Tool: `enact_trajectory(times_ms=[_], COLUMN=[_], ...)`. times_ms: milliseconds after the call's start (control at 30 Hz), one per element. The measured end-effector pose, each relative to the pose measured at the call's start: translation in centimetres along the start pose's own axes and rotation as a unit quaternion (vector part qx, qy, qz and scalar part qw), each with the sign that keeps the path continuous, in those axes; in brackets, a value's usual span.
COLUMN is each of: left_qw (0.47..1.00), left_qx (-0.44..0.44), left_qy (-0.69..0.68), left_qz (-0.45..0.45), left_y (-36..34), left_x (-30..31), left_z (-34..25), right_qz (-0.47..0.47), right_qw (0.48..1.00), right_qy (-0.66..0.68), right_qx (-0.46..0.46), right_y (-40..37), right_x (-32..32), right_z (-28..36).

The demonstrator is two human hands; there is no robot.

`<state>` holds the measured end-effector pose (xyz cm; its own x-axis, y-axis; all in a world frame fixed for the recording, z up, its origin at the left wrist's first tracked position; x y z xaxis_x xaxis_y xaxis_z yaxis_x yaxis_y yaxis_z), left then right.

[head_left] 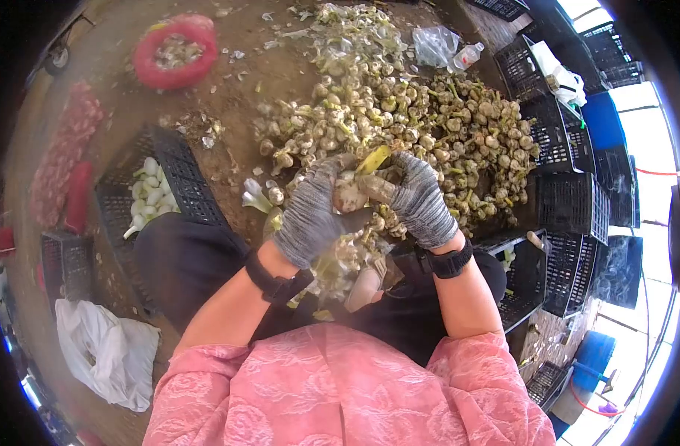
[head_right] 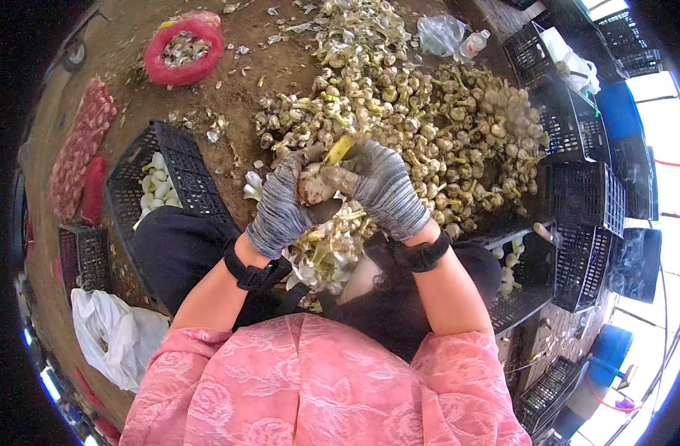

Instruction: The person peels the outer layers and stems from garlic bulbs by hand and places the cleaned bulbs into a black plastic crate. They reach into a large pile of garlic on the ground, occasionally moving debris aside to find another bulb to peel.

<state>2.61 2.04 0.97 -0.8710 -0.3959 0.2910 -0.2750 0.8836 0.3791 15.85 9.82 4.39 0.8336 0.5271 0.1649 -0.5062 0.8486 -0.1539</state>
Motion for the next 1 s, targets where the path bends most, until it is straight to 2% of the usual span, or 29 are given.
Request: enact_trajectory(times_ms=[100, 233, 300, 367, 400, 433, 467, 533, 567, 600, 667, 700, 733, 800, 833, 867, 933, 967, 1000], left_qw=[0.997, 0.99, 0.986, 0.982, 0.928, 0.837, 0.837, 0.786, 0.758, 0.759, 0.631, 0.623, 0.623, 0.827, 0.964, 0.964, 0.95, 0.925, 0.925], left_qx=[0.053, 0.095, 0.108, 0.121, 0.215, 0.301, 0.301, 0.374, 0.33, 0.329, 0.461, 0.445, 0.444, 0.355, 0.124, 0.125, 0.21, 0.237, 0.237], left_qy=[-0.063, -0.098, -0.118, -0.137, -0.303, -0.456, -0.455, -0.478, -0.538, -0.537, -0.615, -0.633, -0.633, -0.432, -0.223, -0.221, -0.23, -0.292, -0.292], left_qz=[0.004, 0.028, 0.034, 0.04, 0.034, 0.027, 0.03, 0.115, 0.166, 0.166, 0.108, 0.116, 0.116, 0.064, 0.075, 0.073, -0.037, -0.051, -0.052], left_y=[-0.2, -0.3, 0.0, -0.1, -0.4, -0.6, -0.3, 0.3, 0.3, 0.2, -0.2, 0.1, 0.2, 0.5, 0.8, -0.4, 0.3, 0.0, 0.1], left_x=[-0.1, -0.1, 0.0, 0.0, -0.1, -0.2, 0.1, 0.7, 0.7, 0.4, -0.3, -0.3, -0.3, 0.2, 0.3, 0.0, 0.5, 0.3, 0.9], left_z=[0.0, 0.4, -0.4, -0.9, -0.9, -0.8, -0.9, -0.7, -0.4, 0.2, 1.2, 0.9, 0.5, 0.0, 1.9, 3.4, 0.9, 1.8, 1.8], right_qz=[0.005, 0.012, 0.018, 0.011, 0.006, 0.005, 0.003, 0.004, 0.005, -0.005, -0.015, 0.003, 0.02, 0.002, -0.014, -0.011, -0.038, -0.012, -0.012], right_qw=[0.998, 1.0, 0.996, 0.996, 0.995, 0.995, 0.995, 0.996, 0.996, 0.993, 0.987, 0.996, 0.993, 0.994, 0.993, 0.993, 0.989, 0.982, 0.982], right_qy=[-0.034, 0.004, -0.08, -0.062, -0.044, -0.043, -0.041, 0.006, 0.006, -0.045, -0.095, 0.008, 0.111, 0.088, 0.066, 0.067, 0.112, 0.183, 0.183], right_qx=[0.052, 0.029, 0.034, 0.063, 0.093, 0.09, 0.09, 0.091, 0.092, 0.109, 0.128, 0.084, 0.039, 0.071, 0.102, 0.102, 0.093, 0.051, 0.051], right_y=[-0.1, -0.4, -0.3, 0.1, 0.2, 0.3, 0.1, -0.1, 0.0, 0.1, 0.1, 0.0, -0.1, 0.0, 0.0, -0.2, -0.7, -0.7, -0.6], right_x=[0.4, 1.1, 1.4, 1.6, 1.7, 1.8, 1.8, 1.7, 1.7, 1.7, 1.6, 1.5, 1.5, 1.3, 1.2, 0.9, 0.5, 0.5, 0.7], right_z=[0.1, 0.5, 0.5, -0.5, -0.7, -0.7, -0.6, -0.1, -0.3, -0.8, -1.1, -1.3, -1.5, -1.9, -1.9, -1.9, -1.7, -1.6, -1.5])
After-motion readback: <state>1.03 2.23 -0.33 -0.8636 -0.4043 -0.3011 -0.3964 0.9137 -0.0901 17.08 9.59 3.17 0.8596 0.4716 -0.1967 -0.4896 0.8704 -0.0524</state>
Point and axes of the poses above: each hand's wrist, its own y-axis towards the middle knuckle, its own x-axis out of the back of the hand, z = x × y, the point moved 2 cm from there along y, towards the middle knuckle, and after that the axes turned 9 degrees about -z, right-handed, at the moved point
